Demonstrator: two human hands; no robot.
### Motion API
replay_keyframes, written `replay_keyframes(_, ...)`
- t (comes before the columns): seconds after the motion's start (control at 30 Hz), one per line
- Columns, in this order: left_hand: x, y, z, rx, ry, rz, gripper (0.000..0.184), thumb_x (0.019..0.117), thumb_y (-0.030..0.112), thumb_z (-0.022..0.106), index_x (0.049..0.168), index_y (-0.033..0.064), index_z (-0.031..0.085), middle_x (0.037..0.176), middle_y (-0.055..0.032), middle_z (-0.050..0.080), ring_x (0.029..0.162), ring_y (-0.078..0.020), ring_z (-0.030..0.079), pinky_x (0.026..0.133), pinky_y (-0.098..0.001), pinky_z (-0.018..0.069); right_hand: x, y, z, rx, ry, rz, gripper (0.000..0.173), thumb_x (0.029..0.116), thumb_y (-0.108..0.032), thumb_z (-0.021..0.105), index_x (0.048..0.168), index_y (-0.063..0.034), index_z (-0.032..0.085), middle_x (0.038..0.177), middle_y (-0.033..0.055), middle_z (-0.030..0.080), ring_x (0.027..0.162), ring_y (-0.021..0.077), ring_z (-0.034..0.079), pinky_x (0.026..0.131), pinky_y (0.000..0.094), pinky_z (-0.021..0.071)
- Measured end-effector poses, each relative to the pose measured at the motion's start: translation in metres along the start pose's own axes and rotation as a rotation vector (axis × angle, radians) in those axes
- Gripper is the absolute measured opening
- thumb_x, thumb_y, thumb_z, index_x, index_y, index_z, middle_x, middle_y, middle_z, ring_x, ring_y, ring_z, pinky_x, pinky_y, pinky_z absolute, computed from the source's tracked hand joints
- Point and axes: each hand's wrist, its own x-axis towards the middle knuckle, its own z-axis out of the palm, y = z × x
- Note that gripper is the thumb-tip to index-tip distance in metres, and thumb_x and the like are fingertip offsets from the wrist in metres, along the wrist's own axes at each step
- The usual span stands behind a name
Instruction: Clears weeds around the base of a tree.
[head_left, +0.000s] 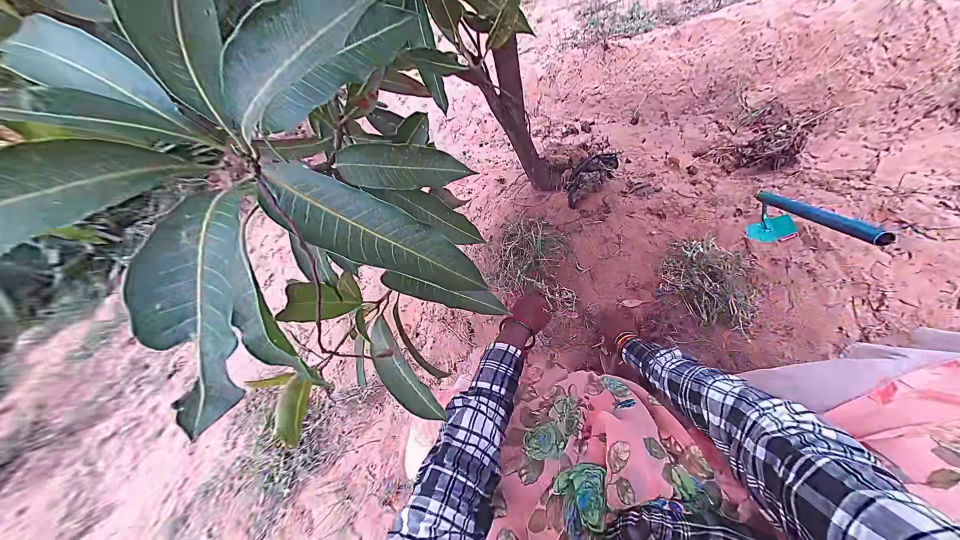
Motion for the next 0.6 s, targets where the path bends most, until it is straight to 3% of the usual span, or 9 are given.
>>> replay_keyframes(0.03,0.006,-0.005,0.007,-0.029,-0.02,0.002,0.04,0.1024,0.015,0.058,0.138,-0.0026,0.059,0.137,-0.0282,0.06,0.132,-0.0407,0.056,0.113,-0.0572,0.041,0.019,0.008,0.007,-0.02,-0.18,0.065,0.051,0.1001,-0.015,0.061,0.147,0.0009,0.052,0.156,0.0295,0.043,0.146,0.0525,0.035,0.114,0.076,0.0258)
replay_keyframes(0.1,0.018,-0.01,0.009,-0.028,-0.068,0.006,0.04,0.1014,0.013,0.059,0.138,-0.0025,0.06,0.137,-0.0278,0.061,0.132,-0.0401,0.057,0.113,-0.0567,0.0414,0.04,0.012,-0.001,-0.06,-0.312,0.121,0.048,0.1011,-0.02,0.06,0.144,-0.0002,0.055,0.153,0.028,0.046,0.144,0.0503,0.04,0.11,0.0727,0.0356)
replay_keyframes(0.17,0.019,-0.006,0.002,-0.026,-0.067,0.007,0.037,0.1026,0.013,0.057,0.137,-0.0013,0.062,0.136,-0.0272,0.062,0.131,-0.0406,0.057,0.112,-0.0582,0.041,0.052,0.018,-0.018,-0.077,-0.324,0.131,0.045,0.0984,-0.018,0.064,0.139,-0.0007,0.059,0.148,0.0271,0.052,0.14,0.0494,0.045,0.104,0.0724,0.0424)
replay_keyframes(0.23,0.017,-0.008,-0.007,-0.087,0.046,0.018,0.033,0.1031,0.015,0.058,0.131,-0.0017,0.065,0.125,-0.0272,0.067,0.121,-0.0423,0.063,0.106,-0.061,0.0456,0.059,0.022,-0.038,0.014,-0.249,0.167,0.044,0.1052,-0.018,0.053,0.146,-0.0019,0.052,0.143,0.0267,0.057,0.134,0.0456,0.054,0.105,0.0653,0.0454)
replay_keyframes(0.33,0.012,-0.014,-0.016,-0.113,0.188,-0.012,0.032,0.1048,0.022,0.06,0.123,-0.0029,0.067,0.115,-0.0261,0.071,0.113,-0.0432,0.066,0.101,-0.0628,0.0472,0.067,0.014,-0.031,0.112,-0.181,-0.027,0.043,0.1086,-0.02,0.048,0.146,0.0007,0.051,0.14,0.027,0.059,0.129,0.0446,0.059,0.109,0.0603,0.0453)
replay_keyframes(0.43,0.012,-0.011,-0.012,-0.166,0.189,-0.048,0.028,0.1041,0.018,0.06,0.123,-0.0002,0.068,0.112,-0.0229,0.072,0.109,-0.0392,0.068,0.1,-0.0596,0.0488,0.056,-0.025,-0.006,0.07,-0.425,-0.278,0.048,0.1095,-0.022,0.045,0.154,-0.0042,0.044,0.153,0.025,0.049,0.138,0.0438,0.052,0.112,0.0618,0.0419)
replay_keyframes(0.5,0.015,-0.005,-0.007,-0.199,0.174,-0.057,0.024,0.1036,0.016,0.06,0.121,0.0016,0.069,0.111,-0.0213,0.072,0.106,-0.0365,0.069,0.098,-0.0574,0.0502,0.05,-0.056,0.008,-0.045,-0.565,-0.369,0.054,0.1042,-0.018,0.054,0.156,-0.0072,0.042,0.148,0.0287,0.052,0.131,0.0498,0.055,0.102,0.0694,0.0459)
replay_keyframes(0.57,0.017,-0.001,-0.003,-0.212,0.139,-0.057,0.026,0.1034,0.014,0.059,0.124,-0.0001,0.068,0.117,-0.0238,0.07,0.111,-0.0376,0.068,0.101,-0.0571,0.0495,0.02,-0.096,-0.03,-0.097,-0.725,-0.249,0.056,0.1051,-0.01,0.052,0.158,-0.0008,0.037,0.147,0.0354,0.049,0.135,0.0549,0.049,0.107,0.0711,0.0392)
replay_keyframes(0.6,0.019,0.0,-0.002,-0.218,0.126,-0.059,0.027,0.1034,0.013,0.058,0.125,-0.0008,0.067,0.119,-0.0244,0.07,0.112,-0.0376,0.068,0.102,-0.0566,0.0494,-0.002,-0.113,-0.069,-0.114,-0.777,-0.134,0.052,0.1079,-0.012,0.048,0.157,-0.0001,0.036,0.152,0.0324,0.046,0.14,0.0498,0.046,0.112,0.0659,0.037)
